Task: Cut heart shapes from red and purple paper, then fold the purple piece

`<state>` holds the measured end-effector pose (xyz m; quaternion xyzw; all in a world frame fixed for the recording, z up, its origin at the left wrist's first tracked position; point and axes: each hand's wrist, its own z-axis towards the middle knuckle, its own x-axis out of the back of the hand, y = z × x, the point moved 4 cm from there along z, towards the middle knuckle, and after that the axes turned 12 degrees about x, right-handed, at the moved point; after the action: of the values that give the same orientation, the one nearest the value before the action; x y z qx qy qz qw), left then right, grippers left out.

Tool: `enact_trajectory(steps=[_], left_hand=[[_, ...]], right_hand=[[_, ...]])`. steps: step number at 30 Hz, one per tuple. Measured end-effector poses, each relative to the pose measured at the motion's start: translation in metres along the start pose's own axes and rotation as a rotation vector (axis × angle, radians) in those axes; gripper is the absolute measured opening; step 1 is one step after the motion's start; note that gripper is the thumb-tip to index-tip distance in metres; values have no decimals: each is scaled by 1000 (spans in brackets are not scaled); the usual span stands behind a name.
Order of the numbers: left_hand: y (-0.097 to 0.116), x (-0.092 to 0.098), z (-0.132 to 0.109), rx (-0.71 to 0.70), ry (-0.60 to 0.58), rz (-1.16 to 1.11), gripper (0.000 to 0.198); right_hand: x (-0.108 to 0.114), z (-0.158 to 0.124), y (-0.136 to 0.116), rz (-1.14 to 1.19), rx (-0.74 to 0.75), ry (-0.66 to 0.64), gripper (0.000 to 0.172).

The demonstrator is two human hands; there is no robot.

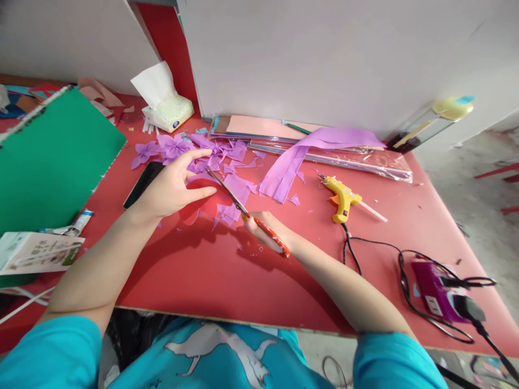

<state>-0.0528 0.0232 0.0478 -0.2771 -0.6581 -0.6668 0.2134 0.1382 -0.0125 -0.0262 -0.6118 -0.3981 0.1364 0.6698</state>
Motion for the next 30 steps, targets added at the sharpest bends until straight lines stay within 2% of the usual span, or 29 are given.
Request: enact_trajectory(steps=[6, 11, 18, 30], left_hand=[[0, 0, 0, -1, -14, -1, 63], [-2, 0, 1, 26, -35, -7, 65], [-7, -1, 5, 43, -85, -31, 67], [-8, -3, 8, -29, -129, -60, 66]], right_hand=[[3, 1, -7, -60, -6, 8, 52], [5, 0, -5, -62, -12, 1, 42], [8, 1, -9, -73, -91, -7, 34], [8, 0, -9, -86, -82, -17, 39]])
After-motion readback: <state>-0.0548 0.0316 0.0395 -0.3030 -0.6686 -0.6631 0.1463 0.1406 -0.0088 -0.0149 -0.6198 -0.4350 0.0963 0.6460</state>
